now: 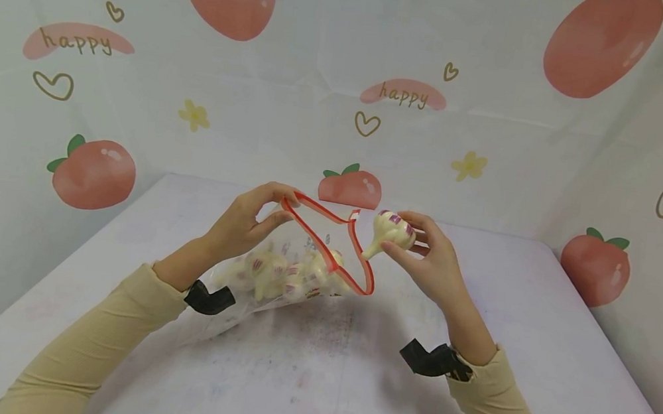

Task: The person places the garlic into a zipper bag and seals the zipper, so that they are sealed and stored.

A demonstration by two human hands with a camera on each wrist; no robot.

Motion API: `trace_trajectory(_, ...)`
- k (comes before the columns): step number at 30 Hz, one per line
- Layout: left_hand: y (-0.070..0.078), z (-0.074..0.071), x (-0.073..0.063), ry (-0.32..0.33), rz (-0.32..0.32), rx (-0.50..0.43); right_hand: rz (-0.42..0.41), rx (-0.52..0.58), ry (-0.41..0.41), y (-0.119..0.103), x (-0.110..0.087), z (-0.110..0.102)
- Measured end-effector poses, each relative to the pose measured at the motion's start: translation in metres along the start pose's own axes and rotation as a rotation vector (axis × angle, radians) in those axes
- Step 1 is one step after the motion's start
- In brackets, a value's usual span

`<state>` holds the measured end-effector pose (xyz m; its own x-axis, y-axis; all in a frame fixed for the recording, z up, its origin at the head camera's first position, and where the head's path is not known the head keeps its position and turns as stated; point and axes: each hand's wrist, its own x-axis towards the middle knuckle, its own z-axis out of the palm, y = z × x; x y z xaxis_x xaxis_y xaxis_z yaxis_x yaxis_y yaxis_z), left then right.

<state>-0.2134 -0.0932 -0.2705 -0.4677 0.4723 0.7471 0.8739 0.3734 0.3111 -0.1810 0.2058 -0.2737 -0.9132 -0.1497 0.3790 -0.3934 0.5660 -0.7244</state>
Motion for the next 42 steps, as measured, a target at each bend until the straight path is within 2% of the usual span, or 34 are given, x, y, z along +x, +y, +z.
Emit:
trace_trajectory(19, -0.001, 0.001, 0.001, -0.002, 0.0, 0.009, -0.104, -0.002, 0.001, -0.008, -0.001, 0.012)
trace_trajectory(42, 0.001, 0.001, 0.002, -0.008, -0.013, -0.01, -0.133, 0.086, -0.068, -0.018, -0.001, 0.037)
